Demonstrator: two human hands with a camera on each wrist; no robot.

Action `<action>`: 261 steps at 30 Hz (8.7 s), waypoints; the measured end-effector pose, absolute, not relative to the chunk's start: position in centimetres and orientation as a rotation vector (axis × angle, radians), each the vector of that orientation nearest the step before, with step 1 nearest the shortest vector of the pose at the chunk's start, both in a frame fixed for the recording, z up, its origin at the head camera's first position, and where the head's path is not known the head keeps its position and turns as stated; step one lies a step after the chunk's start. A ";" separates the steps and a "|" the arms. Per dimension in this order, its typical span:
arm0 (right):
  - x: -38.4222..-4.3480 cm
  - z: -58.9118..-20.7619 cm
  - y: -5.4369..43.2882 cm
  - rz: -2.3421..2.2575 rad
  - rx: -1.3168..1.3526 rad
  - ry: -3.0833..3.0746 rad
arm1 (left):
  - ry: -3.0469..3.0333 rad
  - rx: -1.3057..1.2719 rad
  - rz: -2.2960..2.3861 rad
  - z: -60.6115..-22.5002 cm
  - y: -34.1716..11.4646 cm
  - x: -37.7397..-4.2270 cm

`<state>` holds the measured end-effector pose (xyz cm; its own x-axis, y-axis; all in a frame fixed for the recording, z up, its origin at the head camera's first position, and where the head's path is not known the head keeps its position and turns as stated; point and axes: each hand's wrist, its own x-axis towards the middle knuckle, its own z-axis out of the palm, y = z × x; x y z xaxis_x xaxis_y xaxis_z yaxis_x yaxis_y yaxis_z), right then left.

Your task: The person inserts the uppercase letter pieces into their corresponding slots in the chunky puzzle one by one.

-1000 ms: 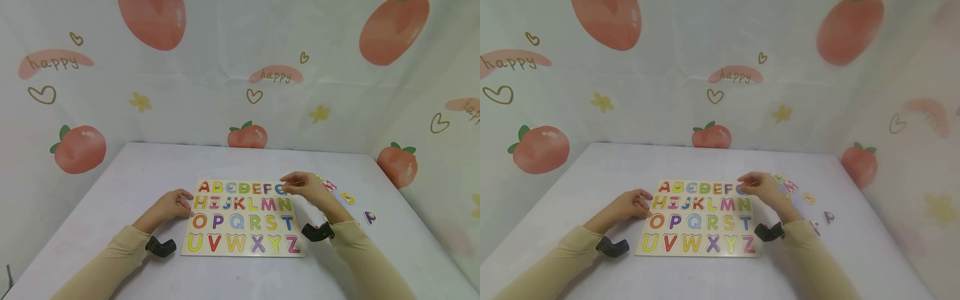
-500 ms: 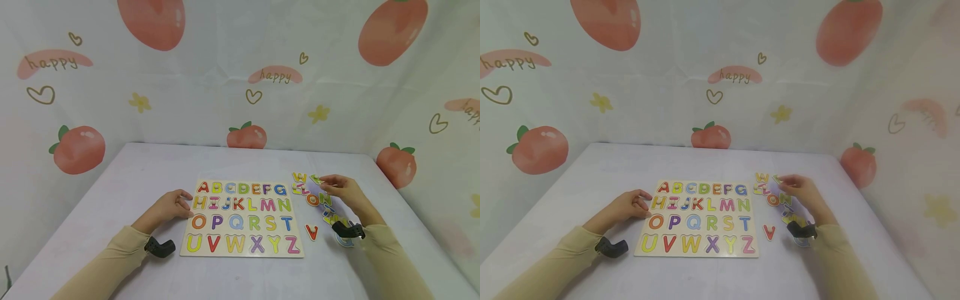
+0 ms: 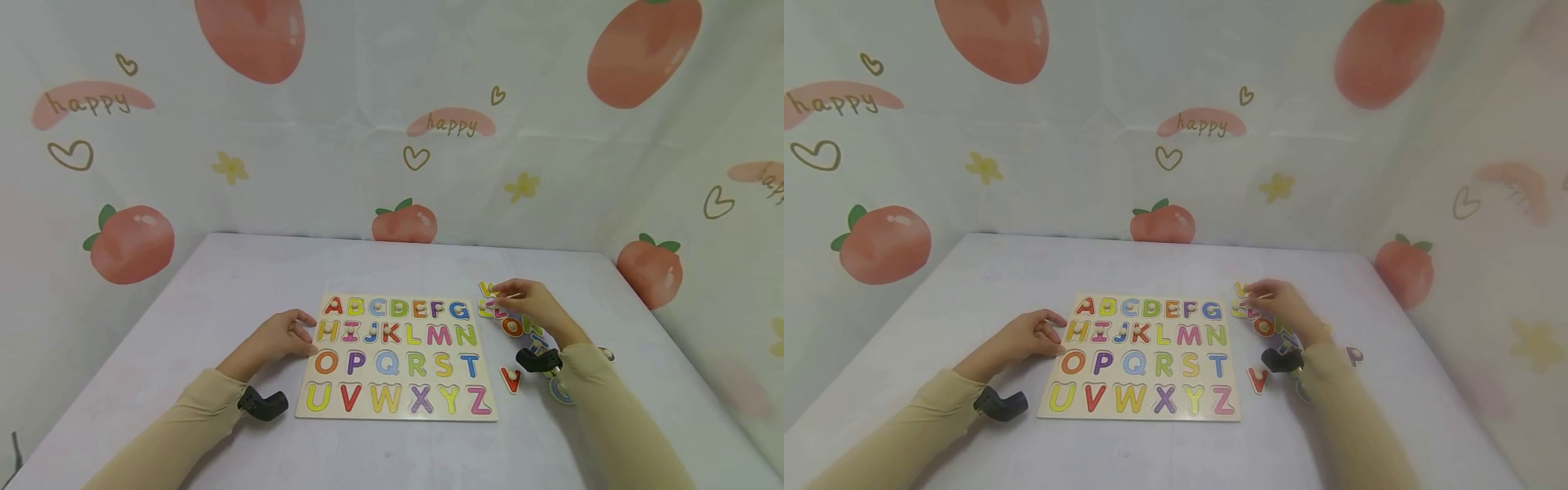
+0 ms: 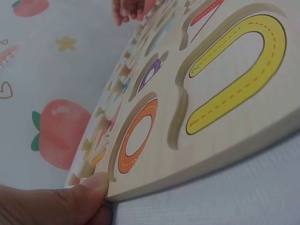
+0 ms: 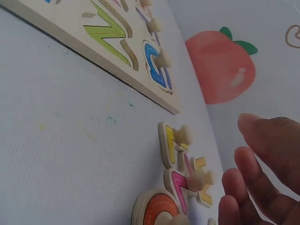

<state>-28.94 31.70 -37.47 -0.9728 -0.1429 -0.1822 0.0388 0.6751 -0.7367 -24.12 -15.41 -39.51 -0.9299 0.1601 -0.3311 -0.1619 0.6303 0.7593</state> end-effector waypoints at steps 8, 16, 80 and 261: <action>-30.1 -37.9 30.9 -1.096 -0.098 2.645 | 2.483 -0.007 1.214 -39.4 -15.3 -24.1; -30.7 -38.5 30.6 -1.012 -0.097 2.643 | 2.485 -0.008 1.201 -39.5 -15.3 -24.1; -26.7 -38.5 17.9 -1.103 -0.323 2.561 | 2.489 0.015 1.194 -39.2 -15.2 -24.0; -27.1 -38.5 21.1 -0.947 -0.227 2.615 | 2.517 -0.003 1.168 -39.6 -15.3 -24.3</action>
<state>-27.06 21.10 -38.47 -0.9263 -0.2642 -0.2688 -0.0308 0.7638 -0.6447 -24.33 -15.27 -39.55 -0.9334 0.1488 -0.3264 -0.1530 0.6577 0.7376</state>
